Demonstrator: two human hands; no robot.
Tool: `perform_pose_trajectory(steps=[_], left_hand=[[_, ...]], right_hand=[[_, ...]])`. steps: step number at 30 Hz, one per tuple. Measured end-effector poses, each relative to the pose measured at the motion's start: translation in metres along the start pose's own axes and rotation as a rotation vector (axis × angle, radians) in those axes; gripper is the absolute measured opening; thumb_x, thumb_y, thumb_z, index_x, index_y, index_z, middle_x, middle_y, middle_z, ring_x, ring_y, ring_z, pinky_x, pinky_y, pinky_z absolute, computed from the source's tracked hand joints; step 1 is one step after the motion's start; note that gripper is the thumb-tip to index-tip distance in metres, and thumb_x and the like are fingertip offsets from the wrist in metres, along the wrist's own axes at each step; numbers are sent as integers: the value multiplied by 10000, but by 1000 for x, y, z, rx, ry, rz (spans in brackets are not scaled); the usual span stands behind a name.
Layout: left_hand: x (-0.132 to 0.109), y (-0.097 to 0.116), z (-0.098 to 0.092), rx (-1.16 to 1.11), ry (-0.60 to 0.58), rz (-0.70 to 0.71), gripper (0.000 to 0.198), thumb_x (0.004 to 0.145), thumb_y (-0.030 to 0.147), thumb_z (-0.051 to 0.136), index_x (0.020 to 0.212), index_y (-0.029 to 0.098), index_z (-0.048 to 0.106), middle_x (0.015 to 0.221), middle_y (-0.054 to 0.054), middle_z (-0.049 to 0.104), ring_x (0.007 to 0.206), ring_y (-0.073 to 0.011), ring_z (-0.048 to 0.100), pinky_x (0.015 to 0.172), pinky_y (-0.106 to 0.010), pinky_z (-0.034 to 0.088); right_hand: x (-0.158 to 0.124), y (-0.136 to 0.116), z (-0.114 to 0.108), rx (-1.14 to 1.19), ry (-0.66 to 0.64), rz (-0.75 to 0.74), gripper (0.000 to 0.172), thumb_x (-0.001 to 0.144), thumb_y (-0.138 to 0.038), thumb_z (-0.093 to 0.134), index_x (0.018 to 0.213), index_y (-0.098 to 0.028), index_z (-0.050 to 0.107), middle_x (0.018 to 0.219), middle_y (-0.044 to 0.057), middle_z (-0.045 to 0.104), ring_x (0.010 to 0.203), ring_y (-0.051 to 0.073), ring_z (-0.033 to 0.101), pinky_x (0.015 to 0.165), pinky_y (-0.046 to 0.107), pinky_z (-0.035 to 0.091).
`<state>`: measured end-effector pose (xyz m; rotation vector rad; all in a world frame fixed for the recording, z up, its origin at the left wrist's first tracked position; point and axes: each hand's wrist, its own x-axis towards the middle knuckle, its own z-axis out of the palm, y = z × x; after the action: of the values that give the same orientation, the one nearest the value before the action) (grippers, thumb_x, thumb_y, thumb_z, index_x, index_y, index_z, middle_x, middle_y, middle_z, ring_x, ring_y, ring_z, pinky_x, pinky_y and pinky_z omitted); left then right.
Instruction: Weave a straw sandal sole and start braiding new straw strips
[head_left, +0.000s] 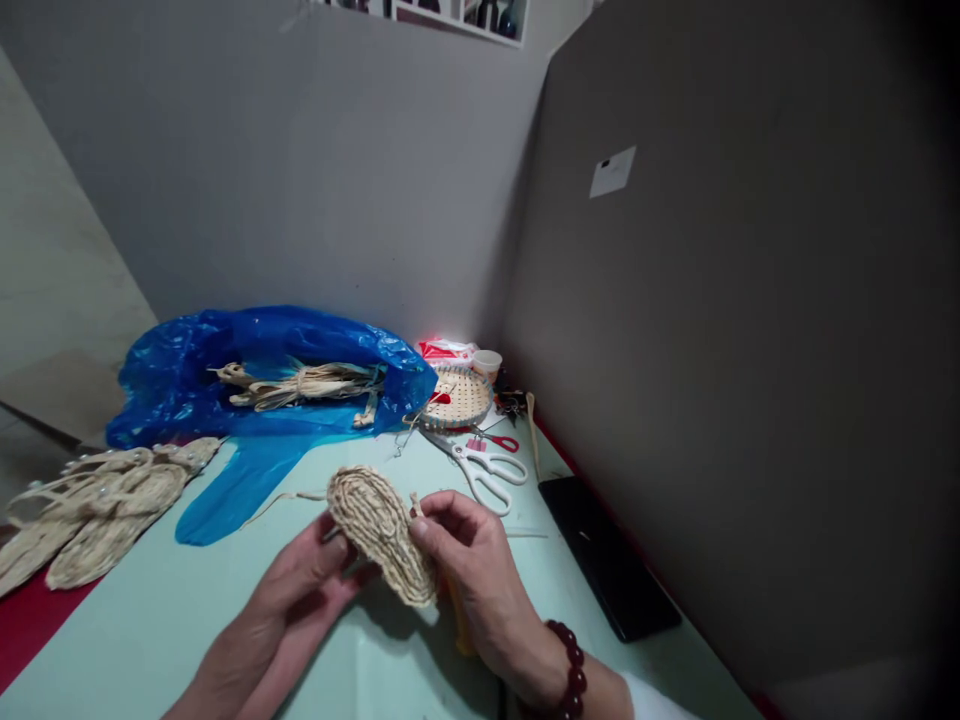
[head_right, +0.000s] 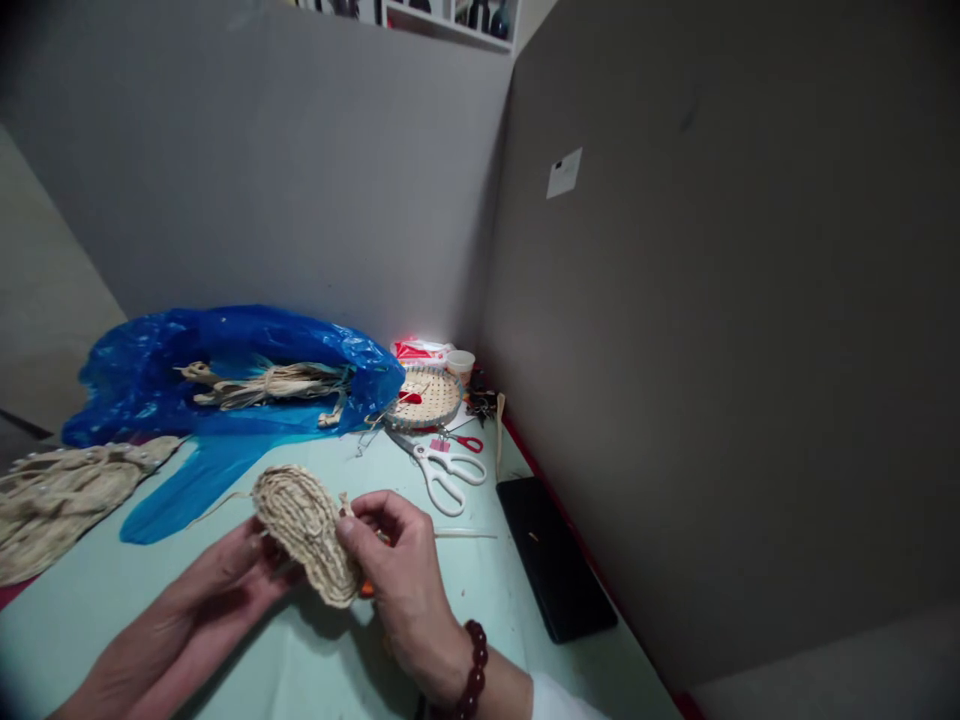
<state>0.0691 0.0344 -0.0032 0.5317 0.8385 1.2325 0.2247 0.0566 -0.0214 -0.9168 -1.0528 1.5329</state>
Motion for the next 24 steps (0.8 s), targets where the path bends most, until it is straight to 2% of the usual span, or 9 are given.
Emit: perform_pose_trajectory(steps=[3, 6, 9, 14, 19, 22, 24], left_hand=[[-2, -13, 7, 10, 10, -45, 326, 739, 167, 764, 1057, 208, 705, 1024, -64, 761, 1091, -302, 656, 905, -372, 529], [-1, -15, 4, 130, 23, -17, 284, 755, 197, 767, 1030, 181, 702, 986, -63, 765, 1067, -282, 668, 923, -365, 507], [1, -9, -2, 200, 37, 7, 268, 759, 213, 766, 1017, 172, 704, 956, -61, 770, 992, -260, 690, 861, -333, 516], [-3, -2, -5, 224, 18, -61, 249, 736, 207, 775, 976, 160, 730, 892, -70, 768, 862, -229, 699, 760, -297, 536], [-7, 0, -2, 224, -51, -146, 86, 780, 203, 711, 847, 151, 728, 804, -97, 748, 659, -223, 695, 645, -357, 582], [-5, 2, -2, 228, 4, -141, 85, 794, 207, 699, 863, 158, 708, 784, -95, 732, 658, -228, 686, 560, -350, 586], [-3, 4, -4, 194, 77, -118, 104, 778, 189, 717, 877, 162, 699, 765, -85, 719, 651, -221, 670, 499, -338, 580]], right_hand=[[-5, 2, 6, -19, 13, -63, 315, 721, -399, 777, 818, -164, 591, 705, -26, 547, 627, 107, 472, 567, 220, 380], [-9, 1, 9, -18, -57, -78, 293, 738, -382, 775, 800, -159, 595, 733, -8, 574, 667, 120, 496, 616, 234, 404], [-9, -4, 7, -20, -126, -69, 293, 730, -375, 797, 797, -155, 617, 778, 1, 599, 717, 122, 513, 664, 230, 410], [-5, -12, -1, -96, -174, -10, 274, 772, -390, 769, 783, -141, 654, 717, 1, 612, 665, 107, 516, 642, 221, 407], [-2, -17, -10, -96, -219, 23, 241, 841, -399, 684, 905, -174, 629, 746, 10, 625, 645, 138, 575, 595, 255, 442], [4, -28, -20, -274, -170, -92, 208, 859, -379, 659, 898, -176, 639, 839, 17, 635, 741, 144, 590, 652, 245, 467], [9, -35, -30, -548, -139, -216, 184, 901, -362, 605, 943, -185, 627, 906, 27, 648, 819, 157, 603, 719, 250, 482]])
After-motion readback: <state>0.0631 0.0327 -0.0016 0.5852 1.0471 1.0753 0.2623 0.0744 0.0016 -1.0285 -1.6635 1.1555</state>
